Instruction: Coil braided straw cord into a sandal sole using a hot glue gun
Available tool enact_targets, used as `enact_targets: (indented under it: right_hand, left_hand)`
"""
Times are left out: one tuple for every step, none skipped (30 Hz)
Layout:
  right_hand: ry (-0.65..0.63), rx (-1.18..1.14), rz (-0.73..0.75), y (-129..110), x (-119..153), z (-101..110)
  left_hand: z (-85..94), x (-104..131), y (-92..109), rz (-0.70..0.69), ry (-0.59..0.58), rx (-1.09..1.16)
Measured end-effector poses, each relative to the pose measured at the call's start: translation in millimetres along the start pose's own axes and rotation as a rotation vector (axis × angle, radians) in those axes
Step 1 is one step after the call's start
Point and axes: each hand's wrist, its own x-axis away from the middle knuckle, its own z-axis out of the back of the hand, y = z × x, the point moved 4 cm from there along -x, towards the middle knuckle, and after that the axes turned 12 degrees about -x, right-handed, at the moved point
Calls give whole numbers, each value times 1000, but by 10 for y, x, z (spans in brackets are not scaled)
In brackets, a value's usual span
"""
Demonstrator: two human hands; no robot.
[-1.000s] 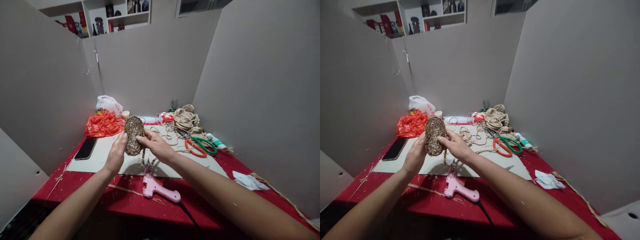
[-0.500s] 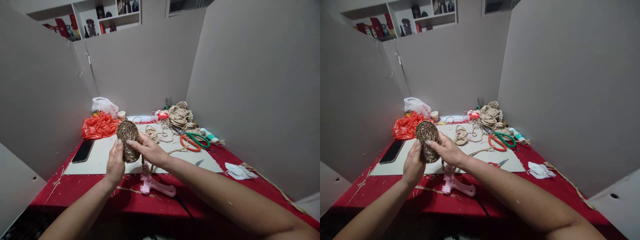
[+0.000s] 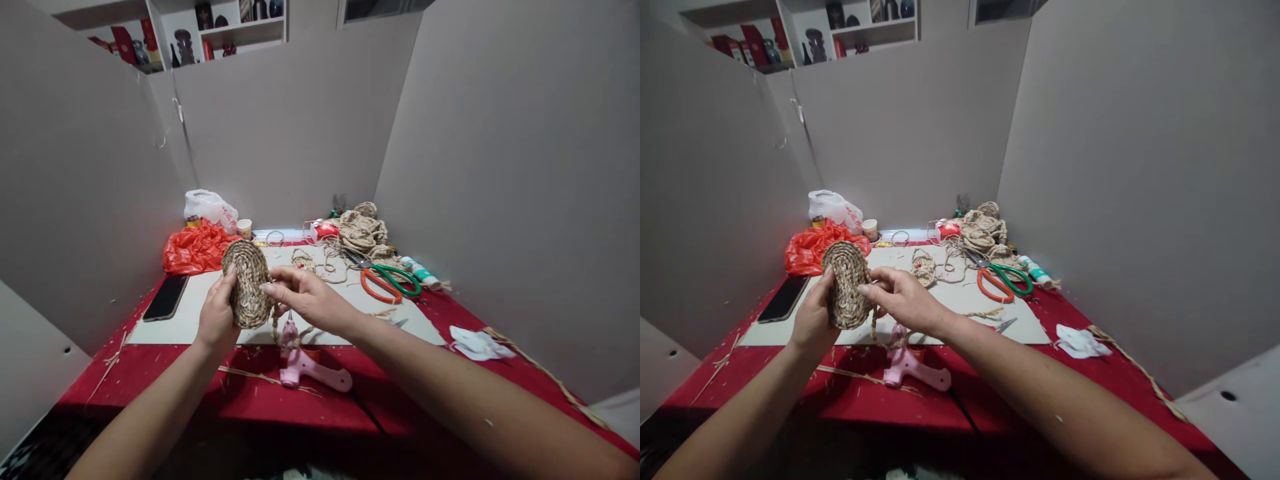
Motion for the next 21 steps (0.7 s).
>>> enact_targets:
  right_hand:
    - [6, 19, -11, 6, 9, 8]
    - [13, 39, -18, 11, 16, 15]
    - [19, 60, -23, 16, 21, 19]
    - [29, 81, -23, 21, 26, 23]
    - [42, 103, -18, 25, 31, 27]
    - [56, 126, -9, 29, 36, 31]
    - [70, 152, 4, 31, 42, 34]
    - [82, 181, 19, 34, 48, 34]
    - [92, 212, 35, 37, 55, 33]
    - [97, 246, 50, 41, 62, 28]
    - [99, 283, 64, 44, 69, 20]
    - [97, 321, 76, 48, 78, 10]
    - [95, 357, 87, 50, 87, -1]
    - [92, 391, 96, 52, 97, -13]
    - [92, 421, 102, 53, 108, -24]
    - [93, 448, 105, 54, 119, -34]
    - [95, 469, 105, 54, 129, -43]
    - [97, 486, 102, 55, 138, -51]
    - [97, 500, 99, 58, 144, -59]
    - [97, 510, 94, 62, 146, -64]
    - [100, 518, 91, 69, 143, -68]
  left_hand:
    - [13, -8, -12, 2, 9, -4]
    - [20, -9, -20, -2, 8, -20]
    - [19, -3, -23, -14, -6, -45]
    - [11, 12, -21, -30, -31, -75]
    - [-1, 33, -15, -47, -61, -103]
    - [-15, 58, -9, -60, -93, -125]
    - [-29, 83, -5, -63, -124, -141]
    - [-40, 104, -6, -60, -145, -156]
    - [-46, 121, -10, -57, -152, -171]
    - [-47, 131, -18, -57, -147, -188]
    - [-45, 137, -28, -63, -137, -205]
    - [-44, 140, -41, -73, -126, -219]
    - [-43, 141, -53, -85, -115, -225]
    - [-44, 144, -67, -96, -105, -223]
    - [-47, 149, -81, -99, -98, -217]
    - [-51, 156, -94, -96, -91, -210]
    - [-58, 165, -108, -85, -85, -202]
    - [-67, 176, -121, -71, -81, -197]
    - [-77, 185, -130, -60, -76, -193]
    - [-87, 193, -139, -53, -73, -190]
    - [-95, 198, -147, -52, -67, -189]
